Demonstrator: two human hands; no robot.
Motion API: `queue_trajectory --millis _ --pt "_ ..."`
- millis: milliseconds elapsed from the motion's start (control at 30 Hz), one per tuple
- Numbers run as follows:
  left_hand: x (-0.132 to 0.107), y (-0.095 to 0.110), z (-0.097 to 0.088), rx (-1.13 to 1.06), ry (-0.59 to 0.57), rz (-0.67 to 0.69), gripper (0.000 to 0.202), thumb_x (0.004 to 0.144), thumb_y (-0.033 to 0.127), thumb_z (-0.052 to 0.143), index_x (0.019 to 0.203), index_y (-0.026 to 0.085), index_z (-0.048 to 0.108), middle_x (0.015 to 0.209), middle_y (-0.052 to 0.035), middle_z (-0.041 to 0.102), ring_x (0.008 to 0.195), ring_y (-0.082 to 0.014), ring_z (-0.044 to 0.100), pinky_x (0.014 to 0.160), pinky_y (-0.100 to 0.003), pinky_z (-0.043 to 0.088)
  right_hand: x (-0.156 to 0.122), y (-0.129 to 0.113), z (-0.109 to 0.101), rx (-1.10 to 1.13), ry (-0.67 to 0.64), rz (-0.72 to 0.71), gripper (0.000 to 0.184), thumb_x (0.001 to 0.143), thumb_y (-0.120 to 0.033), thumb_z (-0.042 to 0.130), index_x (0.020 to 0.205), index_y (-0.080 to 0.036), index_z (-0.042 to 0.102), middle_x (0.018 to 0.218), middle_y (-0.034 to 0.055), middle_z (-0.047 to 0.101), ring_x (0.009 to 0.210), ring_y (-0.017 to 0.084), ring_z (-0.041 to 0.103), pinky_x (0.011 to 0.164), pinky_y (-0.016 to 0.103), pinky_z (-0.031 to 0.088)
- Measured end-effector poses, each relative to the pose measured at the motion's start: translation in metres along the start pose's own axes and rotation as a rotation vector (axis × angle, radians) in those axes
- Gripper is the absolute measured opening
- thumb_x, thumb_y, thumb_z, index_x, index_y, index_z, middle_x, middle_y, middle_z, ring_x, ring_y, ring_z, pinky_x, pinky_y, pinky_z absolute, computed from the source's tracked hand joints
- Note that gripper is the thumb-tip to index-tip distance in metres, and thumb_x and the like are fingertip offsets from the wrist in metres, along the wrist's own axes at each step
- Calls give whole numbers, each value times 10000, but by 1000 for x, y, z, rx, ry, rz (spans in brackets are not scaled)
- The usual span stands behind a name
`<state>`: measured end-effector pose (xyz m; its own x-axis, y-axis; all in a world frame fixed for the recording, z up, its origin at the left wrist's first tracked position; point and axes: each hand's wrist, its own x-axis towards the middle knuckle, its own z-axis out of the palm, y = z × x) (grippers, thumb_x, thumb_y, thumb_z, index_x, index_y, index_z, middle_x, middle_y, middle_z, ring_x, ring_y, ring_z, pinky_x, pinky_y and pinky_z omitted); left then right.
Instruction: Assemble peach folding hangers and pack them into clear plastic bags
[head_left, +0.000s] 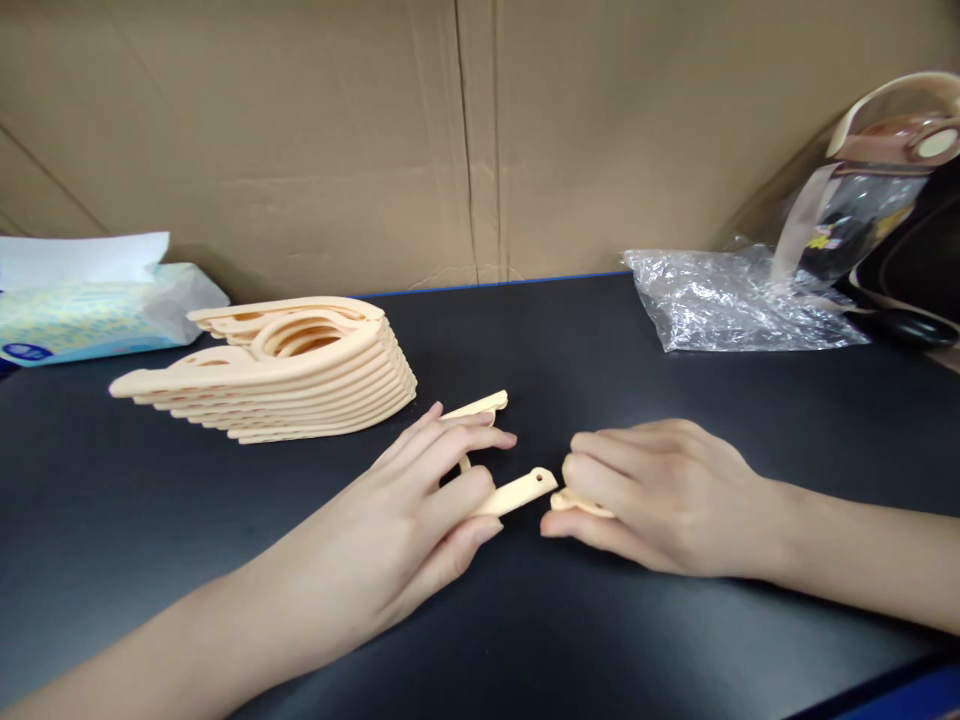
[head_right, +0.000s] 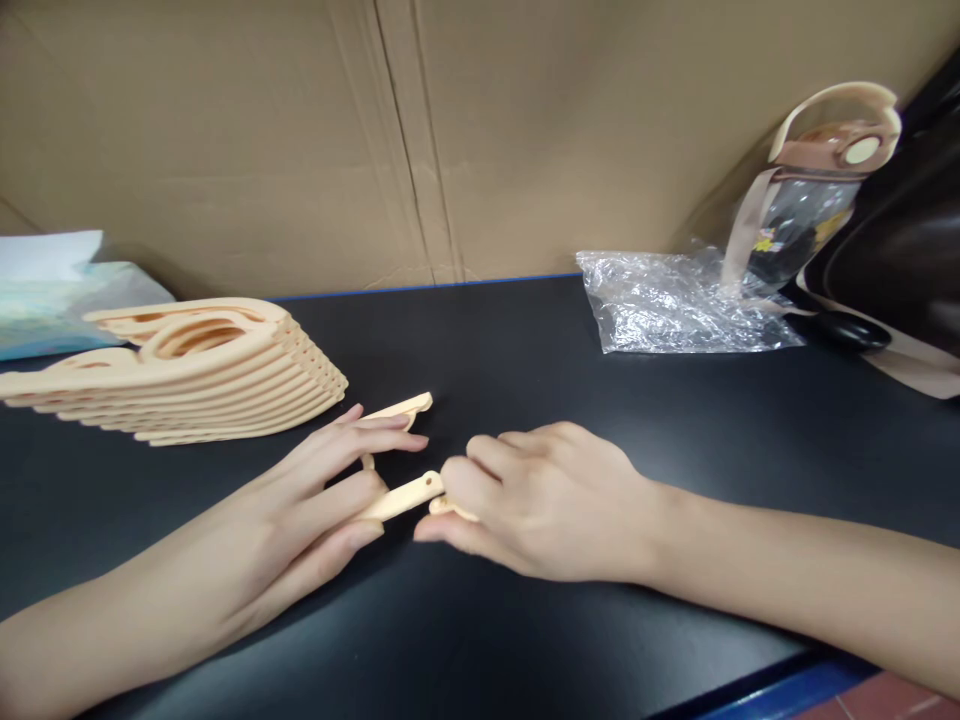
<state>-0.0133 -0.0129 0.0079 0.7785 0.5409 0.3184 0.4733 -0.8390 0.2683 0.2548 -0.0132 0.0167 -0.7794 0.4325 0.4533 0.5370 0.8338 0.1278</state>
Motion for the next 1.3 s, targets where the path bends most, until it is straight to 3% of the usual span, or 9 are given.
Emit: queue_trajectory --millis 133,233,600,900,1300 --pt "0 0 0 -16 -10 37 151 1091 198 458 1050 223 600 1378 -70 641 1505 -195 465 1352 -411 190 1 6 0 161 -65 144 508 1144 -509 317 792 -212 532 602 -48 531 468 100 481 480 235 303" --pt "0 0 0 -12 -11 47 143 1098 198 450 1063 221 587 1404 -69 622 1521 -173 438 1357 -377 152 2 7 0 235 -100 156 546 1132 -578 258 804 -220 509 601 -51 534 464 108 478 474 238 306" --pt "-1 1 1 -1 0 50 126 1079 192 482 998 223 574 1363 -71 661 1479 -200 502 1353 -426 205 1 8 3 302 -240 157 512 1145 -529 255 825 -227 518 631 -32 571 489 125 480 495 246 299" --pt "-1 1 2 10 -23 57 137 1097 203 460 1009 223 564 1364 -65 652 1485 -173 484 1361 -389 152 1 6 3 275 -184 97 518 1159 -477 191 820 -223 490 615 -46 547 457 119 459 474 259 282" --pt "-2 0 2 19 -23 62 149 1112 212 429 1029 230 552 1369 -48 639 1514 -133 431 1361 -339 109 1 5 3 283 -242 122 487 1162 -449 176 836 -235 469 635 -38 560 474 132 442 486 268 266"
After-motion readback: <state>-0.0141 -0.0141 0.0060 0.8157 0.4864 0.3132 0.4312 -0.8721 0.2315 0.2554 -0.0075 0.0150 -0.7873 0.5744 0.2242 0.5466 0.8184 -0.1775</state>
